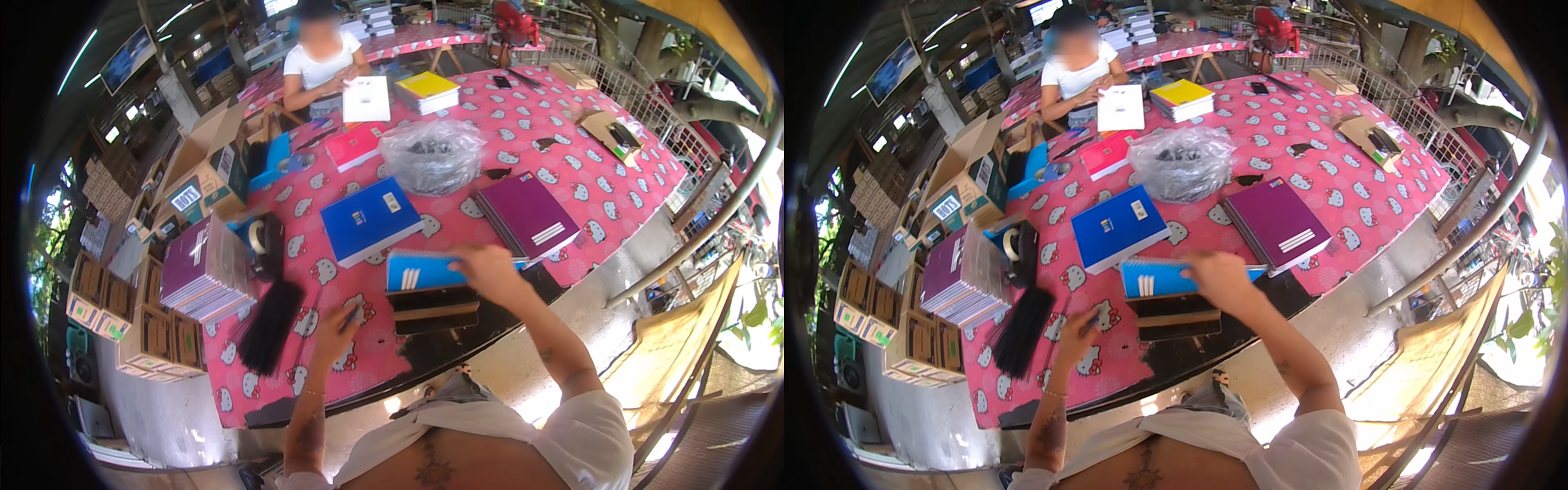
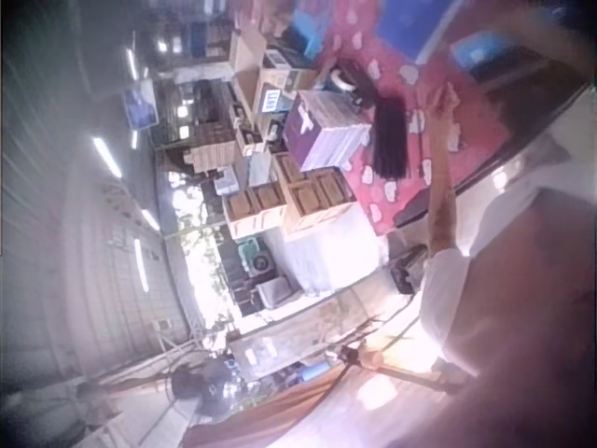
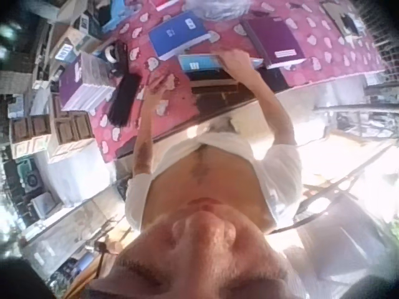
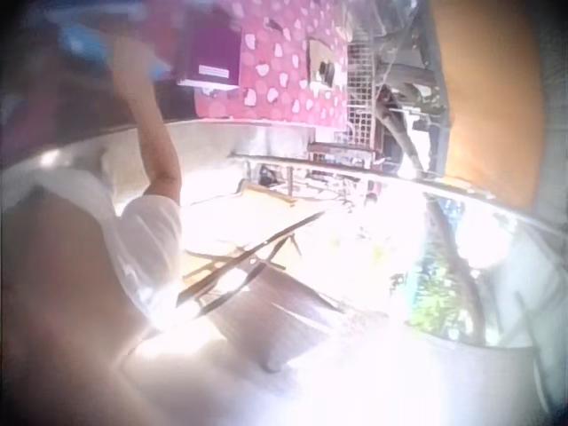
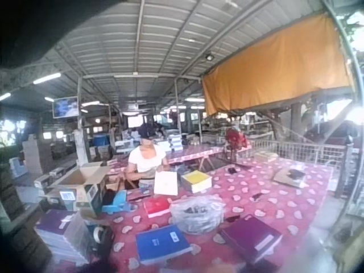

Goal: The person picks up notebooks one by one from a stack, turns them over, and places them into a separate pile on the table.

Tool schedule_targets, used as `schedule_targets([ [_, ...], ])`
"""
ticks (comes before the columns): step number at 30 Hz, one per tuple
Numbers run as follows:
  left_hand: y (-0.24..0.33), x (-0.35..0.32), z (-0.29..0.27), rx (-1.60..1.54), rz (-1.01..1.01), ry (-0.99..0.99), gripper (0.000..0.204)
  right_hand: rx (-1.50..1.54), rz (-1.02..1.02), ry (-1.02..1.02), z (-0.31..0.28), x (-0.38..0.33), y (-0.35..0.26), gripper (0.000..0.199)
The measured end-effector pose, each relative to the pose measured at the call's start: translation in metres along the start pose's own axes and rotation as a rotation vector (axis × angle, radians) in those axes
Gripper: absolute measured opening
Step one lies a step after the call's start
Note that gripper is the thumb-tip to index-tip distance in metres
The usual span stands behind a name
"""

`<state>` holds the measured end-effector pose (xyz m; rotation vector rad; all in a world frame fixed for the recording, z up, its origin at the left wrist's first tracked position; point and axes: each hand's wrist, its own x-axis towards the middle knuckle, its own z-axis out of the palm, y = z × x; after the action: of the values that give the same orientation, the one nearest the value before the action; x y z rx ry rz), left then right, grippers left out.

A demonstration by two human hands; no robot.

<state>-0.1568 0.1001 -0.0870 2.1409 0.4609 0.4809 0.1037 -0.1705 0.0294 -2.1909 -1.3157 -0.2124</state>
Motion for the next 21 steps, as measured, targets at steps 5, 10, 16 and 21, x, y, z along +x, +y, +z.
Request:
schedule_targets([
  [5,-0.025,-0.002,0.022,0.637,0.179,0.081,0.039,0.470,0.457,0.214,-0.103,0.012,0.140,0.030],
  [10,-0.033,0.086,0.029,0.371,0.102,0.199,0.038,0.315,0.604,0.268,-0.072,0.008,0.361,0.044],
  [16,-0.025,0.138,0.024,0.420,0.078,0.316,0.043,0.005,0.790,0.112,-0.005,0.012,0.414,0.051],
  [21,-0.019,0.170,0.036,0.592,0.243,0.301,0.045,-0.084,0.786,0.149,0.008,0.017,0.395,0.050],
])
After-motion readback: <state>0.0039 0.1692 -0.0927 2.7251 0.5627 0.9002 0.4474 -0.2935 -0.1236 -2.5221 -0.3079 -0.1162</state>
